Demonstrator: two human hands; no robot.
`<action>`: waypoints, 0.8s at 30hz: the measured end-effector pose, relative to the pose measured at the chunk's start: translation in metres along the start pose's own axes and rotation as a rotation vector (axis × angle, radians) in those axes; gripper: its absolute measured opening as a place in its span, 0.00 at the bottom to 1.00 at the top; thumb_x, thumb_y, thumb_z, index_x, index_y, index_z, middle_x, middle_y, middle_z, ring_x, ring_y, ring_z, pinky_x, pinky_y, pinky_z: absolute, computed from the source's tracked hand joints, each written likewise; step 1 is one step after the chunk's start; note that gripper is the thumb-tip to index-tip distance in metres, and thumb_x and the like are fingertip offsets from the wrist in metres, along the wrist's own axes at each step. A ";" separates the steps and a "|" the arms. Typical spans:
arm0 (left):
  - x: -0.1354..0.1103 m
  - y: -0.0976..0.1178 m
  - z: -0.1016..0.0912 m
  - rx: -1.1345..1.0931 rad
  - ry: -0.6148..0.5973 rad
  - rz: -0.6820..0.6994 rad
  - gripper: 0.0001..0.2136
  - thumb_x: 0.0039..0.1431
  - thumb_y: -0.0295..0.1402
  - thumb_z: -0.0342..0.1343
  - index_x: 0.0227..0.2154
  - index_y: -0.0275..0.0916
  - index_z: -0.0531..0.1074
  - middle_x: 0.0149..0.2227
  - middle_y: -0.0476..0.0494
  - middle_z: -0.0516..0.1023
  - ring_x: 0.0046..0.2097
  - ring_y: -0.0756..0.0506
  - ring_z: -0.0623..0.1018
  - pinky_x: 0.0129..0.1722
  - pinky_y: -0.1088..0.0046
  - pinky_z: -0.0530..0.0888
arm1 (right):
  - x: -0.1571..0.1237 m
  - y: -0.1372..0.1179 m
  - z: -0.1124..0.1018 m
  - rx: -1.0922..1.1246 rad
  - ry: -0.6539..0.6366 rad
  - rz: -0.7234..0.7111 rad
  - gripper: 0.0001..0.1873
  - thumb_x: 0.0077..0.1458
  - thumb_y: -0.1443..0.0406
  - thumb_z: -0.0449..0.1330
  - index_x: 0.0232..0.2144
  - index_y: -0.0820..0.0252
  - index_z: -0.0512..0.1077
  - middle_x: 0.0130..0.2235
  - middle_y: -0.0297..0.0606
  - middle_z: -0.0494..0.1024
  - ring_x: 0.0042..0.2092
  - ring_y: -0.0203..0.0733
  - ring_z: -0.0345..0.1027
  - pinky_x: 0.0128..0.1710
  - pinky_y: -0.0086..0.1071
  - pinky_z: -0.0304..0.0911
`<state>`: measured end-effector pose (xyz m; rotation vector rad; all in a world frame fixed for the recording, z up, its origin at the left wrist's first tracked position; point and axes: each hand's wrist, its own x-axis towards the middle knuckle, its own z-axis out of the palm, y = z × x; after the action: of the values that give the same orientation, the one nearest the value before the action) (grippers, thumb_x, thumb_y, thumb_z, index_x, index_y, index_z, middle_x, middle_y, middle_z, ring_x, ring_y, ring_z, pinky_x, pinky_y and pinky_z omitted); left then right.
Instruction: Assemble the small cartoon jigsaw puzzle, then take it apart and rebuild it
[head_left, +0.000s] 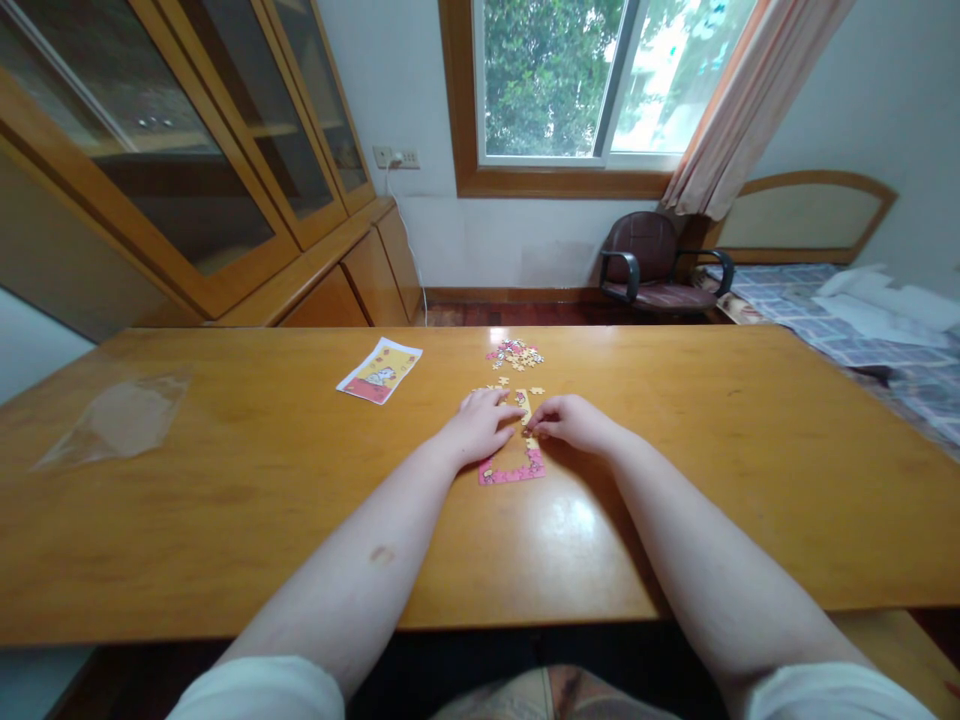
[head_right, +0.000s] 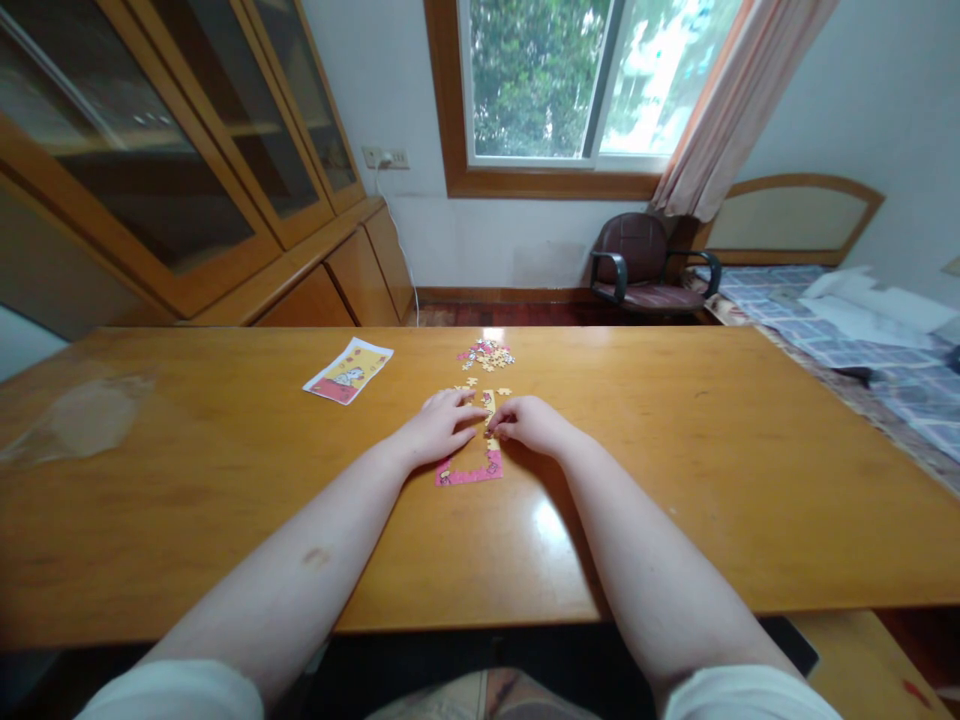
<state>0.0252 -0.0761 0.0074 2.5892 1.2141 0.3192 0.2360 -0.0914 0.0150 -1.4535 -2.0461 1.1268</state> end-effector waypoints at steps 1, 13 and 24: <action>0.000 0.000 0.001 0.001 -0.002 0.001 0.17 0.58 0.38 0.53 0.51 0.53 0.72 0.59 0.44 0.65 0.59 0.38 0.63 0.60 0.54 0.59 | 0.000 0.001 0.001 0.017 0.000 0.007 0.09 0.50 0.70 0.58 0.33 0.59 0.78 0.30 0.33 0.80 0.31 0.36 0.71 0.34 0.27 0.64; 0.000 -0.001 0.003 -0.016 -0.007 -0.015 0.18 0.57 0.38 0.54 0.52 0.53 0.71 0.59 0.43 0.64 0.60 0.37 0.63 0.61 0.51 0.57 | 0.004 0.000 0.006 -0.080 0.047 0.016 0.06 0.49 0.70 0.61 0.31 0.60 0.76 0.31 0.33 0.80 0.32 0.36 0.71 0.35 0.28 0.63; 0.000 0.000 0.003 -0.004 -0.039 -0.016 0.19 0.58 0.38 0.52 0.53 0.53 0.70 0.60 0.43 0.63 0.61 0.36 0.62 0.61 0.49 0.56 | 0.003 0.000 0.008 -0.291 0.131 -0.036 0.06 0.49 0.68 0.61 0.31 0.57 0.78 0.29 0.32 0.78 0.29 0.34 0.67 0.32 0.26 0.59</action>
<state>0.0260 -0.0761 0.0049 2.5680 1.2191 0.2661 0.2291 -0.0913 0.0103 -1.5693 -2.2015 0.7200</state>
